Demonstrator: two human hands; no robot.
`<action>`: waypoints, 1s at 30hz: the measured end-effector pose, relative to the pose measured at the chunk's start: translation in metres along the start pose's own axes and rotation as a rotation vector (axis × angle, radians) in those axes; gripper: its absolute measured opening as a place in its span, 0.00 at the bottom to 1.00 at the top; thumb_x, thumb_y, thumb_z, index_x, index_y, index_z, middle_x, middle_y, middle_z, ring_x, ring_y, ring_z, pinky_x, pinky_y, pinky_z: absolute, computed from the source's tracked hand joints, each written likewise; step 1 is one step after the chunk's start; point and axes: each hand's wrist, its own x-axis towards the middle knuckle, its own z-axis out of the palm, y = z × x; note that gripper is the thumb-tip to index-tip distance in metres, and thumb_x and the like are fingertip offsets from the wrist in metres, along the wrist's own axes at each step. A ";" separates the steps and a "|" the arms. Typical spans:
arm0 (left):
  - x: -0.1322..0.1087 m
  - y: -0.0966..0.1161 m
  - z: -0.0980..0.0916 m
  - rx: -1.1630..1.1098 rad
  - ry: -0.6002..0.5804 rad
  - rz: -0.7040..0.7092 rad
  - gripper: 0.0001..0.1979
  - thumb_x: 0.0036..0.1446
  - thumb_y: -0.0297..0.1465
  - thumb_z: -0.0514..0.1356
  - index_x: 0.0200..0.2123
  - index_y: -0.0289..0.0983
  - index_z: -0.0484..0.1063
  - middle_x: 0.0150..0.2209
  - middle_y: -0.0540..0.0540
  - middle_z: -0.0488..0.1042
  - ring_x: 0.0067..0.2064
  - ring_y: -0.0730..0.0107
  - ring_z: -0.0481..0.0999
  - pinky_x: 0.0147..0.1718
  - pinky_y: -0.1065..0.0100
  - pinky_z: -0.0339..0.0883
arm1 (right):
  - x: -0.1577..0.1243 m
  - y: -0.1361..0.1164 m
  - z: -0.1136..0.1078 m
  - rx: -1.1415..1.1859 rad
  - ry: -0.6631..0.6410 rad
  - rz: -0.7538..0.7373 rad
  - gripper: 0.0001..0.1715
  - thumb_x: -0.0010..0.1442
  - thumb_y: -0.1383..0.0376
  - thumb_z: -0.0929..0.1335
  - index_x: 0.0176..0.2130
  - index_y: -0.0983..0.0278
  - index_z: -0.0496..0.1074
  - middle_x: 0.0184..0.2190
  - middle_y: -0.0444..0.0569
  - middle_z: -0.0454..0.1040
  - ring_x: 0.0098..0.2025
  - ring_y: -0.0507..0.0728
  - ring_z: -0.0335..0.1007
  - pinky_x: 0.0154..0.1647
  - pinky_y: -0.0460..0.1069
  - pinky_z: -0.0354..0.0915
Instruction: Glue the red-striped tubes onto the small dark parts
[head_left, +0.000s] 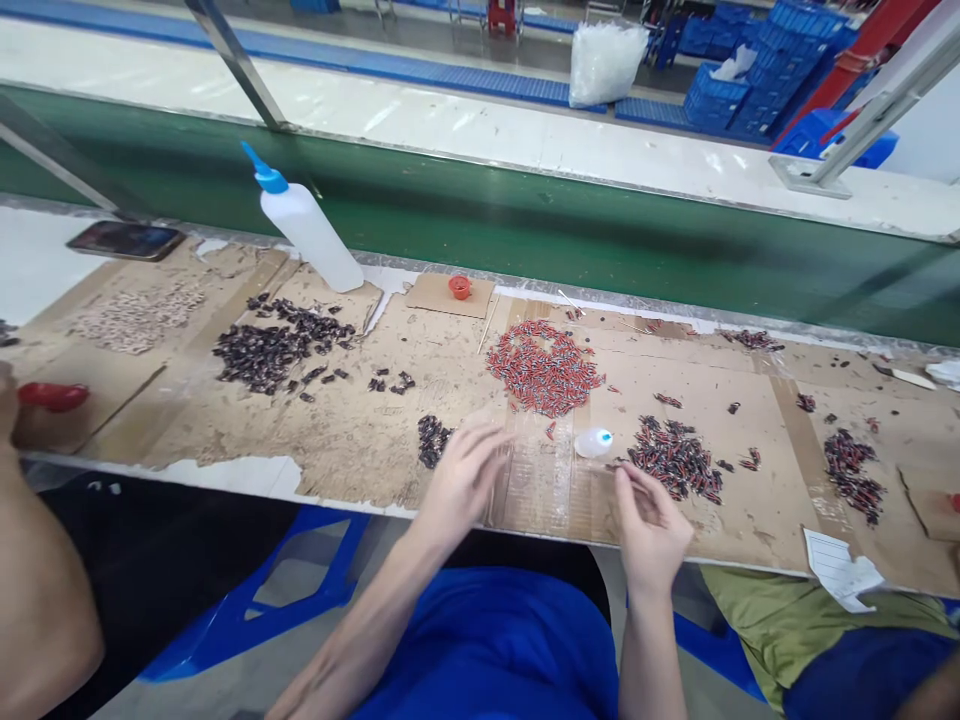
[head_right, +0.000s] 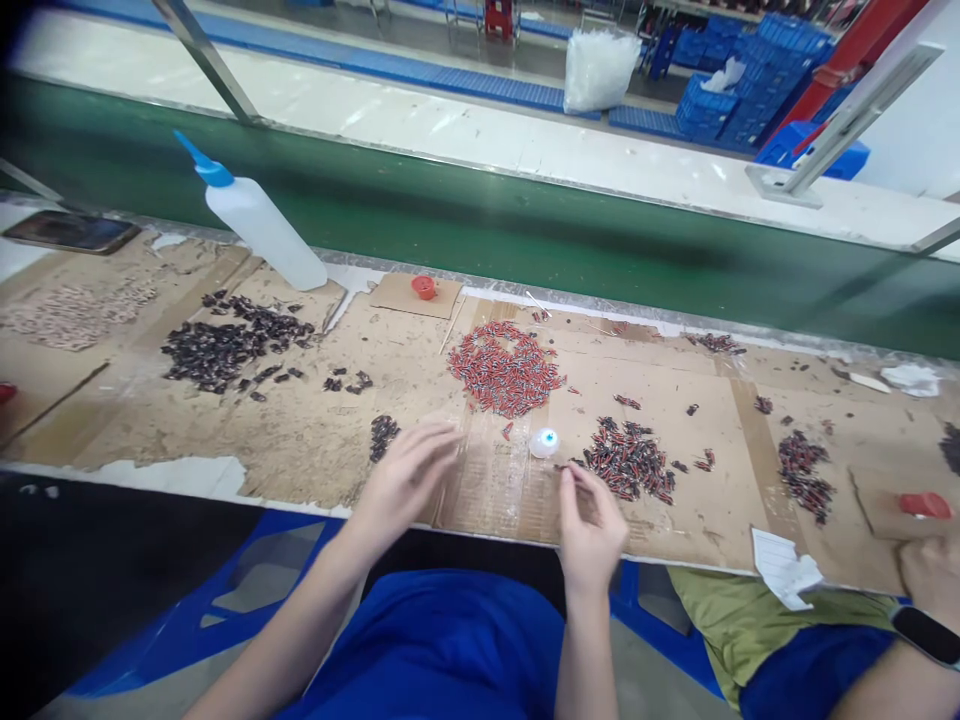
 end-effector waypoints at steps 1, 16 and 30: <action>0.001 -0.010 -0.008 0.100 0.039 0.011 0.13 0.62 0.26 0.53 0.45 0.42 0.74 0.47 0.43 0.77 0.51 0.58 0.72 0.52 0.53 0.67 | 0.006 0.002 -0.003 -0.035 0.033 -0.002 0.18 0.57 0.56 0.70 0.42 0.66 0.77 0.40 0.56 0.78 0.39 0.59 0.76 0.43 0.57 0.74; 0.020 -0.030 -0.028 0.202 -0.179 0.131 0.11 0.62 0.25 0.53 0.33 0.40 0.75 0.33 0.46 0.77 0.39 0.62 0.71 0.39 0.63 0.67 | 0.023 0.013 0.030 -0.025 -0.187 -0.158 0.17 0.53 0.59 0.72 0.40 0.61 0.66 0.47 0.56 0.76 0.56 0.62 0.67 0.55 0.61 0.63; 0.007 -0.022 0.035 0.063 -0.104 0.154 0.09 0.58 0.30 0.62 0.42 0.40 0.77 0.38 0.44 0.79 0.42 0.60 0.74 0.42 0.58 0.69 | 0.015 0.012 0.029 0.456 -0.003 0.235 0.21 0.48 0.51 0.72 0.36 0.65 0.72 0.29 0.46 0.74 0.26 0.52 0.69 0.26 0.46 0.62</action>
